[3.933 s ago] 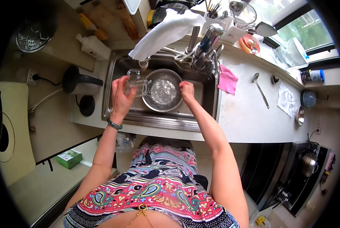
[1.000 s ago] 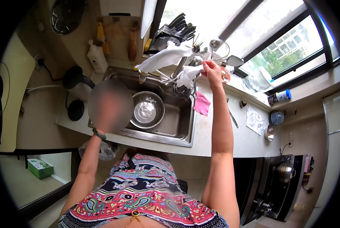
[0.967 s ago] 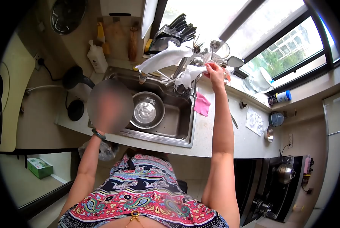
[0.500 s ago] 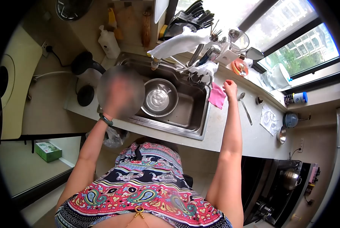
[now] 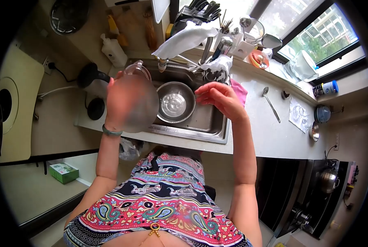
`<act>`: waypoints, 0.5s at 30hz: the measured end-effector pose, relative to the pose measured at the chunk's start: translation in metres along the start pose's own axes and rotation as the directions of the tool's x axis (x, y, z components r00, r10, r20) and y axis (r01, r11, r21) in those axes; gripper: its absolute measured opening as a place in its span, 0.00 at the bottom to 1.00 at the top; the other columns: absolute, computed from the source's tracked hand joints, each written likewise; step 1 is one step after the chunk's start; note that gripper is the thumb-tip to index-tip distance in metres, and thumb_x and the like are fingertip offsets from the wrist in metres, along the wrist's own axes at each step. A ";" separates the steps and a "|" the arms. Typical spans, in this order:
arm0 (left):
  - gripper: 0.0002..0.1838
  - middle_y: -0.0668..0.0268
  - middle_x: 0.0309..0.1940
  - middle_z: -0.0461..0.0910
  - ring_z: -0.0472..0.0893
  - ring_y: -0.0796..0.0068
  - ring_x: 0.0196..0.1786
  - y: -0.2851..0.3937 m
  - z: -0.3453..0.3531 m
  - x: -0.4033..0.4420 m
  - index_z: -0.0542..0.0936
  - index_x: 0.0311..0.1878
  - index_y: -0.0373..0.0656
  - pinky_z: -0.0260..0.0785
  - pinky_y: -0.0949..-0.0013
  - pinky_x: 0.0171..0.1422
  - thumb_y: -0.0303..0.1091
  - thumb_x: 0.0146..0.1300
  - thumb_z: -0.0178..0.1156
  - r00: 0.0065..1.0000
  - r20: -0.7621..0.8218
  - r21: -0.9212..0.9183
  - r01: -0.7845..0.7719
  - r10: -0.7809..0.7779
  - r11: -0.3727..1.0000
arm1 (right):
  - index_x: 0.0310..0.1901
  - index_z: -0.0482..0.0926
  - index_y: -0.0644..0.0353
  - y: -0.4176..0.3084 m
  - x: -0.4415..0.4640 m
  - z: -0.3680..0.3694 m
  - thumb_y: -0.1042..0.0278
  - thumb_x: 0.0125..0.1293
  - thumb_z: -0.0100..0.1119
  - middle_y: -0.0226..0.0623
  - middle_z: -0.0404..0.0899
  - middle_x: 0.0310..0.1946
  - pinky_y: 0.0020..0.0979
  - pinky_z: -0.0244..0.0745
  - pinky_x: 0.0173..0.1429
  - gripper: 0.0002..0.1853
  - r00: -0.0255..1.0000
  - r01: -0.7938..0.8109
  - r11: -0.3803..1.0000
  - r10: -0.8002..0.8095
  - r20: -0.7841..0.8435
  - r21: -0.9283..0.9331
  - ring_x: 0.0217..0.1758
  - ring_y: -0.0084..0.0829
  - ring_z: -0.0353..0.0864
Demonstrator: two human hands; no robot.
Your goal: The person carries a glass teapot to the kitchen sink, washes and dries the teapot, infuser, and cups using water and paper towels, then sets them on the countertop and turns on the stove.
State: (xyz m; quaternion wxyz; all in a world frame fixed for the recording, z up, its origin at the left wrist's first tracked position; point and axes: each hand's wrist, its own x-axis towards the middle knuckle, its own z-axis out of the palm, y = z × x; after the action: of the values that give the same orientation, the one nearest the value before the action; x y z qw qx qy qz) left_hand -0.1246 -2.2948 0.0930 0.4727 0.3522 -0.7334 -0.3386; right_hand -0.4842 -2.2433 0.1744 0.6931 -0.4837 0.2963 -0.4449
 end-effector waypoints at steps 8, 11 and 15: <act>0.20 0.64 0.55 0.73 0.76 0.73 0.53 -0.050 0.020 -0.050 0.67 0.61 0.44 0.72 0.67 0.57 0.39 0.70 0.53 0.975 0.041 0.231 0.201 -0.216 0.952 | 0.48 0.80 0.59 0.185 -0.006 -0.062 0.56 0.65 0.58 0.49 0.79 0.47 0.48 0.74 0.57 0.17 0.982 0.041 0.988 -0.067 0.178 0.146 0.52 0.49 0.80; 0.17 0.66 0.47 0.77 0.78 0.75 0.46 -0.102 0.025 -0.038 0.71 0.55 0.47 0.74 0.66 0.51 0.41 0.67 0.57 0.858 -0.102 0.529 0.475 -0.503 0.703 | 0.53 0.81 0.55 0.193 0.004 -0.081 0.58 0.57 0.66 0.50 0.81 0.48 0.40 0.72 0.61 0.22 0.944 -0.329 0.323 0.079 -0.321 -0.887 0.55 0.45 0.79; 0.18 0.65 0.42 0.76 0.79 0.72 0.41 -0.009 0.010 -0.017 0.68 0.57 0.52 0.78 0.65 0.40 0.49 0.70 0.50 0.855 0.039 -0.431 0.481 -0.517 0.763 | 0.55 0.77 0.64 0.040 -0.010 -0.009 0.57 0.71 0.54 0.38 0.80 0.51 0.29 0.73 0.59 0.20 0.983 -0.183 0.950 0.182 -0.026 -0.251 0.54 0.29 0.80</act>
State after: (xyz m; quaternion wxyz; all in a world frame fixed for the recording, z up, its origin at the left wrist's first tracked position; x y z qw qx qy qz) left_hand -0.1269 -2.2838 0.0741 0.4603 0.4365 -0.5009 -0.5888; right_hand -0.4833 -2.2327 0.1338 0.6635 -0.5381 0.3948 -0.3382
